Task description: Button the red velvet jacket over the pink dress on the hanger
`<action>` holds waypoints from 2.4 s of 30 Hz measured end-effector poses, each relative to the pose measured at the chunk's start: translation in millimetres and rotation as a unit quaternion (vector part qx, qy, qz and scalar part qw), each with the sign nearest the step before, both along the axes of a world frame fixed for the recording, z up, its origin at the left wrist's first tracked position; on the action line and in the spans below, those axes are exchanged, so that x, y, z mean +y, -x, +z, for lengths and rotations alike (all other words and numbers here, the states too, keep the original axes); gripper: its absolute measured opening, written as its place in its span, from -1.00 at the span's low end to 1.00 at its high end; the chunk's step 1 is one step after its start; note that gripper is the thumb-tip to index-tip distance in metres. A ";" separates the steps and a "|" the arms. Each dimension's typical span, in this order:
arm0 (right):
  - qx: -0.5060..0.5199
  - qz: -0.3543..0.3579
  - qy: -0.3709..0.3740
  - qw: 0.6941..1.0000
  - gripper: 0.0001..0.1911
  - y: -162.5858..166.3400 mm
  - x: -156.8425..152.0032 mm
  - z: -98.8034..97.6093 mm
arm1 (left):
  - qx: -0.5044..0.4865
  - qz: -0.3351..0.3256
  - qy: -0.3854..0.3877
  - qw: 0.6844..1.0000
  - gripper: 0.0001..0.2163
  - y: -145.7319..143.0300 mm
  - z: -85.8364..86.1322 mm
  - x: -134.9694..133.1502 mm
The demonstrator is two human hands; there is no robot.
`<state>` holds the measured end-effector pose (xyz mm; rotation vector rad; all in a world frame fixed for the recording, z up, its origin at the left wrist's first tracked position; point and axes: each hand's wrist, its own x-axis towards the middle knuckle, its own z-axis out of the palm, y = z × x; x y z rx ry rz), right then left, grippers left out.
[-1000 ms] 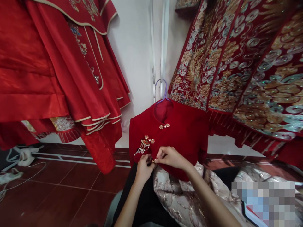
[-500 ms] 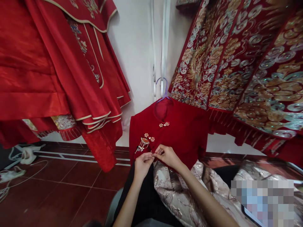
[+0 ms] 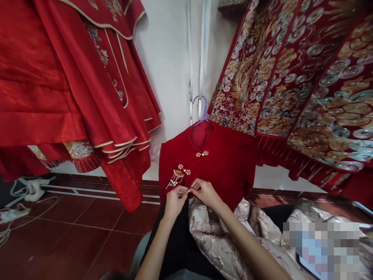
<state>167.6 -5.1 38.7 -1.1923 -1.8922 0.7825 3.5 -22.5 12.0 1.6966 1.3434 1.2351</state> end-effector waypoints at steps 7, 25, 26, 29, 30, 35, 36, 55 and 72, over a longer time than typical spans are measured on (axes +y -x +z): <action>-0.018 -0.024 0.010 1.000 -0.76 -48.9 -13.4 60.7 | 0.008 0.103 -0.066 0.992 -0.90 18.5 10.0 -4.8; -0.003 0.078 0.062 0.995 -0.86 -14.8 0.9 7.8 | -0.008 -0.003 -0.023 1.000 -0.85 4.7 2.6 -6.3; -0.001 0.078 0.057 0.995 -0.86 -14.9 1.4 6.8 | -0.009 -0.013 -0.014 1.000 -0.85 5.8 3.2 -5.6; 0.014 0.078 0.046 0.996 -0.87 -14.6 3.0 4.0 | -0.011 -0.036 0.000 0.999 -0.84 7.8 5.7 -3.6; 0.018 0.079 0.045 0.996 -0.87 -14.7 3.4 3.8 | -0.011 -0.039 -0.006 0.999 -0.84 8.1 6.5 -3.5; 0.032 0.102 0.060 0.992 -0.78 -15.9 2.7 6.6 | -0.010 -0.025 -0.040 0.999 -0.81 5.7 8.4 -7.1; 0.034 0.103 0.063 0.992 -0.76 -15.3 2.4 6.5 | -0.006 -0.017 -0.042 0.999 -0.80 4.7 7.9 -8.0; 0.040 0.068 0.095 0.992 -0.80 -7.6 2.3 0.2 | -0.021 0.027 0.018 0.999 -0.72 3.7 -0.2 2.1; 0.098 0.276 0.315 0.903 -0.58 -59.9 -5.8 41.0 | -0.502 -0.021 0.208 0.839 -0.88 -23.2 58.5 23.6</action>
